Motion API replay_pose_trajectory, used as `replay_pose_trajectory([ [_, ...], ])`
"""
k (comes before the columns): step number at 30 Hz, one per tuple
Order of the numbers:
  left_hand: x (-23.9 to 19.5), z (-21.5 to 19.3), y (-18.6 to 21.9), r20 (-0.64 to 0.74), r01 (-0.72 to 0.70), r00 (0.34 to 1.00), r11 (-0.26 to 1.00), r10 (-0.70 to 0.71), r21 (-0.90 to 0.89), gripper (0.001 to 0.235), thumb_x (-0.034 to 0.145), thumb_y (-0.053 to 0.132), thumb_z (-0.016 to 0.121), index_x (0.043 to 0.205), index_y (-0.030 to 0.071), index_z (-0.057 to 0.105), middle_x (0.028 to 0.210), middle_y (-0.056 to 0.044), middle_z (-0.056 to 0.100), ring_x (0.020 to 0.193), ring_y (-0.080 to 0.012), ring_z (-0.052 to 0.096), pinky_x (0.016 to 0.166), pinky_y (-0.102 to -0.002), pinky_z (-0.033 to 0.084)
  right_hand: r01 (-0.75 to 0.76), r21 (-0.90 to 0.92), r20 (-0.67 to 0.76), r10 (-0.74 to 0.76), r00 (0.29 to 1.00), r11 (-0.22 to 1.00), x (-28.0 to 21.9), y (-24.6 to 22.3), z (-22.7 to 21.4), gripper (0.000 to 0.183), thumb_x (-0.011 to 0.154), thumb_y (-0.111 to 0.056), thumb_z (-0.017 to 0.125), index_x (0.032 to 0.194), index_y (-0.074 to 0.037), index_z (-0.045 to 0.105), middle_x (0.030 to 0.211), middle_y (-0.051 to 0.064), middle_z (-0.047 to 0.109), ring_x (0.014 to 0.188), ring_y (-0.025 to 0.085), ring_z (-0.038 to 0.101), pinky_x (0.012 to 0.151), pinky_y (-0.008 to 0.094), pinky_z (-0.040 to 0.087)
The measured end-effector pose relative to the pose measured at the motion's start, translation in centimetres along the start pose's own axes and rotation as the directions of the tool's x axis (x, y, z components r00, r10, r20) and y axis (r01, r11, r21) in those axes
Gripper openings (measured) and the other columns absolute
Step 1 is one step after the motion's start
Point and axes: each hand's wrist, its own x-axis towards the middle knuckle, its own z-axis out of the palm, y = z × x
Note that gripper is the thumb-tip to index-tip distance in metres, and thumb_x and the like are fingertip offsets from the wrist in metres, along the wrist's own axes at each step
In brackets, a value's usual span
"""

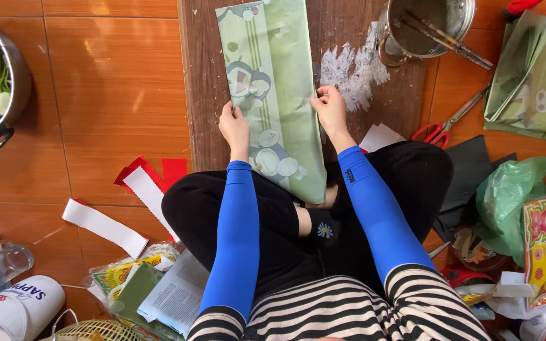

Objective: Folding and cutting green paper sheets to prepare packaging.

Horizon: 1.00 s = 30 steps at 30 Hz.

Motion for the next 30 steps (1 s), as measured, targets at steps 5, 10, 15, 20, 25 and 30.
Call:
replay_pose_trajectory([
  [5, 0.7, -0.6, 0.8, -0.007, -0.051, 0.999, 0.999, 0.051, 0.013, 0.027, 0.103, 0.010, 0.066, 0.128, 0.010, 0.076, 0.106, -0.022, 0.081, 0.107, -0.0467, 0.076, 0.094, -0.059, 0.060, -0.002, -0.025, 0.030, 0.003, 1.000, 1.000, 0.7, 0.6, -0.3, 0.025, 0.096, -0.021, 0.084, 0.118, -0.014, 0.075, 0.084, 0.001, 0.081, 0.074, 0.013, 0.075, 0.067, 0.029, 0.061],
  [10, 3.3, 0.0, -1.2, 0.059, 0.160, 0.986, 0.982, -0.155, -0.097, 0.033, 0.089, 0.017, 0.083, 0.122, 0.015, 0.079, 0.089, -0.009, 0.082, 0.090, -0.0293, 0.079, 0.085, -0.045, 0.062, -0.032, -0.023, 0.064, 0.033, 0.997, 0.999, 2.4, 1.2, -0.2, 0.026, 0.095, -0.027, 0.087, 0.111, -0.009, 0.076, 0.082, 0.005, 0.080, 0.060, 0.012, 0.071, 0.054, 0.024, 0.057],
  [15, 6.8, 1.3, -5.0, 0.161, 0.265, 0.949, 0.963, -0.269, 0.046, 0.024, 0.078, 0.035, 0.092, 0.100, 0.030, 0.086, 0.075, 0.008, 0.079, 0.081, -0.0155, 0.081, 0.075, -0.033, 0.063, -0.061, -0.318, 0.060, 0.084, 0.995, 0.946, 4.0, -0.9, -0.4, 0.026, 0.090, -0.050, 0.088, 0.096, -0.025, 0.084, 0.076, -0.006, 0.079, 0.075, 0.018, 0.079, 0.065, 0.033, 0.060],
  [20, 8.5, 1.3, -5.8, 0.261, 0.280, 0.908, 0.937, -0.329, 0.207, 0.028, 0.081, 0.042, 0.093, 0.102, 0.025, 0.084, 0.071, 0.006, 0.077, 0.045, -0.0128, 0.071, 0.049, -0.028, 0.057, -0.135, -0.273, 0.177, 0.187, 0.966, 0.952, 6.2, -1.4, -0.8, 0.019, 0.091, -0.031, 0.086, 0.097, -0.014, 0.080, 0.069, 0.002, 0.076, 0.043, 0.013, 0.070, 0.037, 0.022, 0.052],
  [25, 7.0, 0.3, -2.4, 0.349, 0.522, 0.835, 0.813, -0.426, -0.258, 0.040, 0.092, 0.030, 0.088, 0.113, -0.003, 0.076, 0.085, -0.012, 0.074, 0.040, -0.0104, 0.062, 0.033, -0.018, 0.047, -0.334, -0.010, 0.240, 0.327, 0.914, 0.943, 4.7, -5.0, -1.2, 0.031, 0.099, -0.027, 0.080, 0.115, -0.002, 0.073, 0.073, 0.014, 0.073, 0.049, 0.020, 0.071, 0.041, 0.022, 0.055],
  [30, 6.3, -0.1, -0.9, 0.345, 0.560, 0.827, 0.703, -0.443, -0.438, 0.028, 0.095, 0.024, 0.085, 0.099, -0.001, 0.075, 0.075, -0.011, 0.071, 0.045, -0.0153, 0.070, 0.035, -0.016, 0.052, -0.459, 0.307, 0.292, 0.376, 0.879, 0.834, 3.5, -6.8, -1.1, 0.025, 0.106, -0.020, 0.070, 0.115, 0.003, 0.065, 0.099, 0.007, 0.060, 0.079, 0.031, 0.084, 0.063, 0.023, 0.073],
])
